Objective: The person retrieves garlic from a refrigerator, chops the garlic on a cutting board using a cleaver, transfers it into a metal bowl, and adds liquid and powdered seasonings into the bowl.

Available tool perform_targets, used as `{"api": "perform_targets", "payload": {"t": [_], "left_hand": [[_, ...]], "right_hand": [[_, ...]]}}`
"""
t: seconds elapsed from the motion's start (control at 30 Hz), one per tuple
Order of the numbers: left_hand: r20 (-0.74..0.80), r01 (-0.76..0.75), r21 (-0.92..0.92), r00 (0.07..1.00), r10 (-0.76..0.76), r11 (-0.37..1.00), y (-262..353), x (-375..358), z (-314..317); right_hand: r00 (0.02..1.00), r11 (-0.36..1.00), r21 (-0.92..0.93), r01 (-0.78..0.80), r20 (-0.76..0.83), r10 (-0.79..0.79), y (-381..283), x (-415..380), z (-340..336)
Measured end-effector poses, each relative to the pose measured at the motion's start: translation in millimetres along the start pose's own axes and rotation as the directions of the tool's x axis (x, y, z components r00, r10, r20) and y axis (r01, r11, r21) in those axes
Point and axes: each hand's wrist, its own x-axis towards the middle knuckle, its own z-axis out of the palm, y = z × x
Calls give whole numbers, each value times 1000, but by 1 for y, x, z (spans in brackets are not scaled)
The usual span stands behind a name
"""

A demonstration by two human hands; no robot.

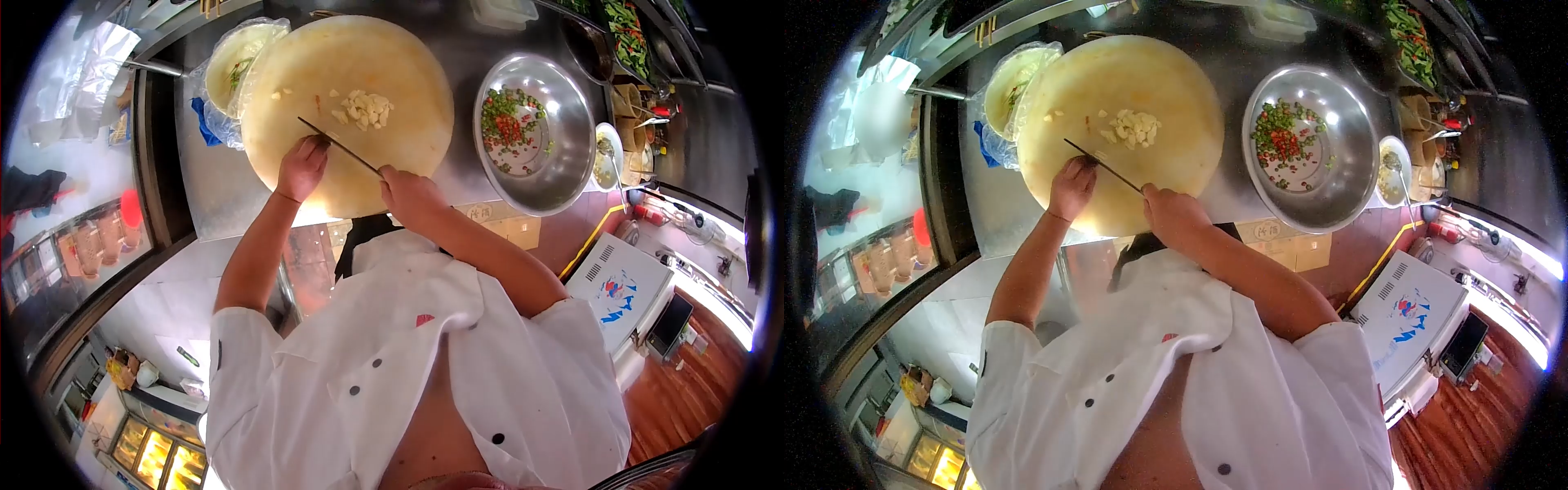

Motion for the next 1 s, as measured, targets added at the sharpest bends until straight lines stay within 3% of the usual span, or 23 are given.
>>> {"api": "perform_targets", "payload": {"t": [0.57, 0.63, 0.83, 0.93, 1.0], "left_hand": [[-38, 12, -58, 999, -14, 998, -2, 2, -3], [-15, 42, -64, 999, -43, 997, -9, 0, -4], [-148, 328, 123, 939, -309, 937, -57, 40, -25], [-162, 242, 163, 963, -216, 956, -81, 53, -26], [-120, 254, 149, 964, -238, 956, -91, 55, -27]], "right_hand": [[997, 991, 106, -75, 38, 72, -5, -3, -10], [995, 987, 132, -95, 38, 91, -3, -11, -22], [995, 993, 83, -78, 70, 72, 1, -24, -25], [998, 992, 123, -37, 49, 31, 11, -18, 6], [999, 987, 161, -24, 42, 17, 14, -13, 16]]}}
